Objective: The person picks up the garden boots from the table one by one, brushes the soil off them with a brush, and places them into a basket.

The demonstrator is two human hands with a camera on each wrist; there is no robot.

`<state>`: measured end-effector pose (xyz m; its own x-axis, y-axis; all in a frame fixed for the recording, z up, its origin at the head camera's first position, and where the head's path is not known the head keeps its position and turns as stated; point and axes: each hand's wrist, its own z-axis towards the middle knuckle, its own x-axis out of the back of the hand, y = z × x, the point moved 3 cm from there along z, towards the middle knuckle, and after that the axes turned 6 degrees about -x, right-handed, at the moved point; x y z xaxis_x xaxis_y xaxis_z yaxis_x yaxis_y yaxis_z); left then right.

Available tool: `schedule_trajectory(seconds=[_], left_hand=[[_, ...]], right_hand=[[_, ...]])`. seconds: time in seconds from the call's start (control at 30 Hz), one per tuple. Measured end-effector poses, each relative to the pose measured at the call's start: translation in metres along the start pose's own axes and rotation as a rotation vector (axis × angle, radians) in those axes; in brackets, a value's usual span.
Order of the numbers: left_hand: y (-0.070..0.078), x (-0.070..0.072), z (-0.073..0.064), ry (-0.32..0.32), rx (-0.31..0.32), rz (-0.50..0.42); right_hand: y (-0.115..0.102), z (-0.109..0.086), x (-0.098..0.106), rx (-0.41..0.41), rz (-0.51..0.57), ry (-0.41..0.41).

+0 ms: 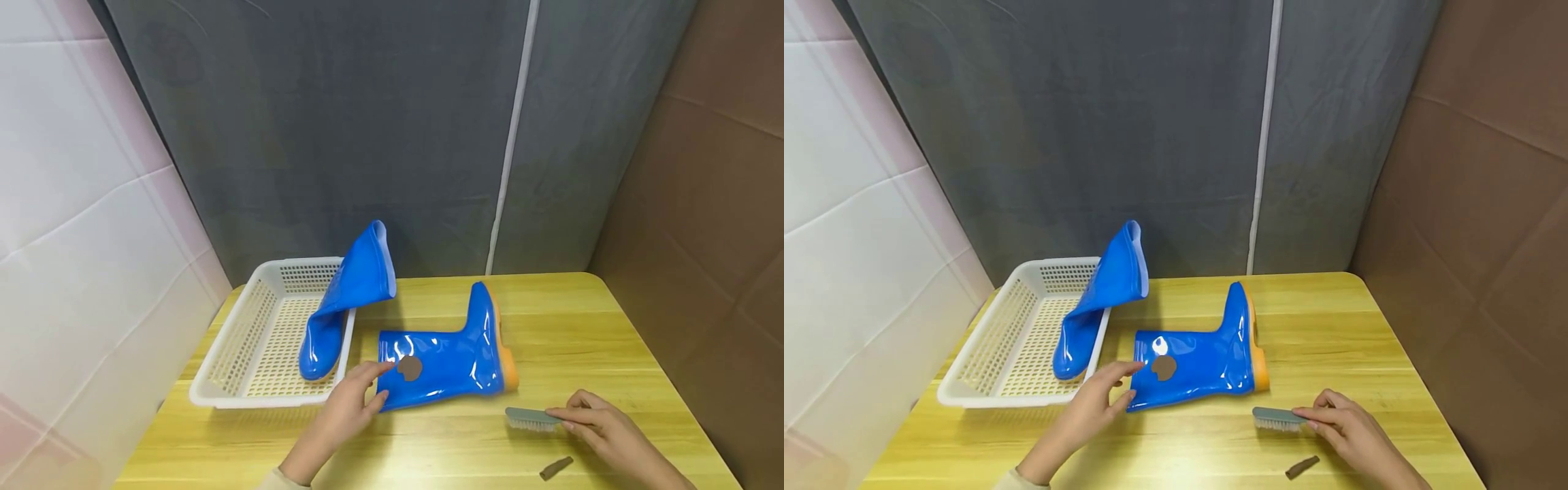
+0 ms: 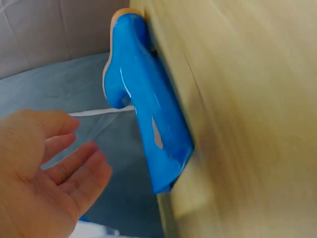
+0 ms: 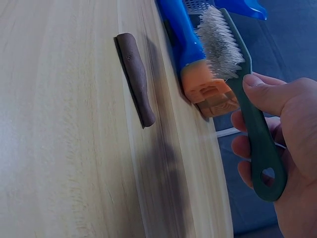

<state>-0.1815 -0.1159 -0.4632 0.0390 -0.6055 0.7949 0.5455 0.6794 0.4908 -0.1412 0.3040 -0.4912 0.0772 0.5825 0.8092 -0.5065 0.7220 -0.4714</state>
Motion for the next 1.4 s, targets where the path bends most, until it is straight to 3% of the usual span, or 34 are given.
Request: schedule_trajectory(seconds=[0.2, 0.43, 0.7, 0.93, 1.07, 1.27, 1.4], left_hand=[[-0.001, -0.019, -0.002, -0.042, -0.017, 0.092], [-0.013, -0.036, -0.003, -0.055, 0.021, 0.151], [-0.024, -0.044, -0.001, -0.025, 0.039, 0.247], [-0.026, -0.05, -0.004, -0.043, 0.036, 0.343], [-0.028, -0.051, -0.007, 0.013, 0.071, 0.346], [-0.032, -0.049, -0.008, 0.128, 0.21, 0.306], [-0.029, -0.047, -0.008, 0.163, 0.222, 0.317]], right_hand=[[0.001, 0.0, 0.0, -0.003, 0.005, 0.001], [0.001, 0.001, 0.0, -0.014, -0.003, 0.01], [0.001, 0.002, -0.002, -0.044, 0.022, -0.027], [0.001, 0.0, -0.003, -0.035, 0.024, -0.027], [0.001, -0.002, -0.004, -0.041, 0.033, -0.038], [0.002, -0.002, -0.005, -0.042, 0.055, -0.059], [0.003, -0.001, -0.005, -0.022, 0.06, -0.048]])
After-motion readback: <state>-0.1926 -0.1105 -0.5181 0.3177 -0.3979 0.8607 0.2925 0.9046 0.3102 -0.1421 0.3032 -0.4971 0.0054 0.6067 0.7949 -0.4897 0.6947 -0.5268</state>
